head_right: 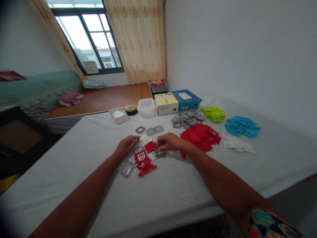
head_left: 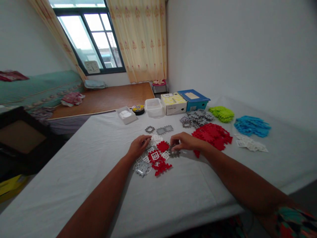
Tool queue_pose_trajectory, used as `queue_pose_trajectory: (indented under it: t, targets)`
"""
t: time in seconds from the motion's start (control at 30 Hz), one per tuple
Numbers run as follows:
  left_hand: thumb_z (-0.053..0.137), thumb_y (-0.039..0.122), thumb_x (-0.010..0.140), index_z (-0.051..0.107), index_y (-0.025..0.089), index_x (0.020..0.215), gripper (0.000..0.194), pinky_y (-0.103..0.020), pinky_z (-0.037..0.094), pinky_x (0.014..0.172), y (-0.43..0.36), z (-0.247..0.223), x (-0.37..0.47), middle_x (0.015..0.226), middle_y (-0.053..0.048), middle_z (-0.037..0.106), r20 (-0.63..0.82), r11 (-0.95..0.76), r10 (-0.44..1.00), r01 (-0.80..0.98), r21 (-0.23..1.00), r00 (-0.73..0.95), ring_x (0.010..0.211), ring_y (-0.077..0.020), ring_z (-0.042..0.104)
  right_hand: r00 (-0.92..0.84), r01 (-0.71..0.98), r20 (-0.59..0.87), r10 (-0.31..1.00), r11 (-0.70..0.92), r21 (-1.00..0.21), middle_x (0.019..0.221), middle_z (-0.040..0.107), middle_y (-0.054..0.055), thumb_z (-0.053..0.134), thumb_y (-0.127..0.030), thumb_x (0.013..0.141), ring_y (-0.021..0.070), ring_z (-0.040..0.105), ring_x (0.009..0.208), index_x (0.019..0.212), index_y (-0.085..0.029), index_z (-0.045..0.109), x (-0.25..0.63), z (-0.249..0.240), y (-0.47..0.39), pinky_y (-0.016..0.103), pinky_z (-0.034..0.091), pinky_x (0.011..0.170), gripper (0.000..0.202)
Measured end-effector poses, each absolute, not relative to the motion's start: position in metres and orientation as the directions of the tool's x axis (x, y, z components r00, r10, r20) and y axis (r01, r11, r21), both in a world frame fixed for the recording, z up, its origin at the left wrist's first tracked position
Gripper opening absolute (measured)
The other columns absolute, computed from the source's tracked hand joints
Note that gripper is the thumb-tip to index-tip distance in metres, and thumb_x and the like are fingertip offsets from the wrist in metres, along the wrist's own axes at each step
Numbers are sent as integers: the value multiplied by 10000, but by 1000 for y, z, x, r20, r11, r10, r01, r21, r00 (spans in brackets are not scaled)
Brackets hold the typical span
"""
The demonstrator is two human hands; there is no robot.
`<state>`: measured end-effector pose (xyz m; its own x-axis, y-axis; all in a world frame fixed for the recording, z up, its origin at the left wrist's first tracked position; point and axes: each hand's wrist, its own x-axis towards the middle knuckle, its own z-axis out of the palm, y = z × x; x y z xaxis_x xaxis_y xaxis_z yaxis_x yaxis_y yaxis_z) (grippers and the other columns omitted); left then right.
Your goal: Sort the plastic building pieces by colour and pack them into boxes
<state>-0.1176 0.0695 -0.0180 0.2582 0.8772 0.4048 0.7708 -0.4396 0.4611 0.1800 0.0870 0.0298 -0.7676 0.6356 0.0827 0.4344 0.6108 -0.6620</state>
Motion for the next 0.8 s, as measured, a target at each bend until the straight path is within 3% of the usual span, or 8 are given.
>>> queue_pose_trajectory:
  t: [0.1, 0.27, 0.37, 0.5, 0.67, 0.8]
  targets:
    - [451, 319, 938, 681, 208, 1098, 301, -342, 515, 850, 69, -18, -117, 1005, -63, 725, 401, -435, 880, 771, 465, 255, 945, -208, 666, -644, 474, 181, 743, 574, -668, 778, 708, 25, 685, -395, 812, 145, 615, 708, 859, -171, 709, 193, 33, 100, 239, 423, 648, 230]
    - [457, 321, 937, 681, 210, 1099, 298, -345, 514, 854, 70, -20, -118, 999, -62, 724, 411, -443, 874, 770, 459, 258, 943, -208, 664, -298, 704, 350, 888, 452, -547, 839, 728, 53, 642, -354, 828, 183, 643, 763, 881, -176, 724, 231, 37, 138, 278, 453, 709, 203]
    - [447, 328, 941, 683, 209, 1099, 308, -347, 515, 842, 70, -19, -118, 1000, -66, 723, 401, -434, 879, 780, 450, 258, 928, -208, 664, -106, 806, 387, 916, 307, -506, 900, 731, 81, 625, -288, 818, 208, 654, 811, 959, -161, 721, 252, 35, 160, 311, 477, 764, 213]
    - [441, 339, 943, 687, 214, 1098, 315, -342, 515, 839, 70, -19, -118, 1018, -67, 721, 399, -430, 881, 786, 445, 256, 929, -205, 663, 98, 833, 462, 881, 182, -523, 1080, 698, 145, 580, -260, 824, 216, 653, 797, 1163, -105, 649, 268, 35, 173, 352, 493, 817, 379]
    - [443, 345, 937, 688, 213, 1089, 317, -343, 517, 855, 71, -20, -118, 1005, -65, 725, 409, -447, 873, 775, 447, 267, 941, -206, 665, 3, 830, 630, 777, 349, -435, 1112, 674, 156, 539, -207, 821, 223, 640, 815, 1164, -104, 644, 259, 40, 160, 385, 483, 881, 373]
    - [449, 342, 933, 687, 217, 1091, 312, -343, 519, 861, 70, -19, -118, 1005, -62, 727, 405, -441, 876, 776, 451, 262, 940, -202, 663, -272, 718, 545, 793, 544, -434, 1017, 708, 95, 537, -205, 861, 186, 643, 775, 1092, -163, 675, 224, 32, 130, 340, 508, 804, 273]
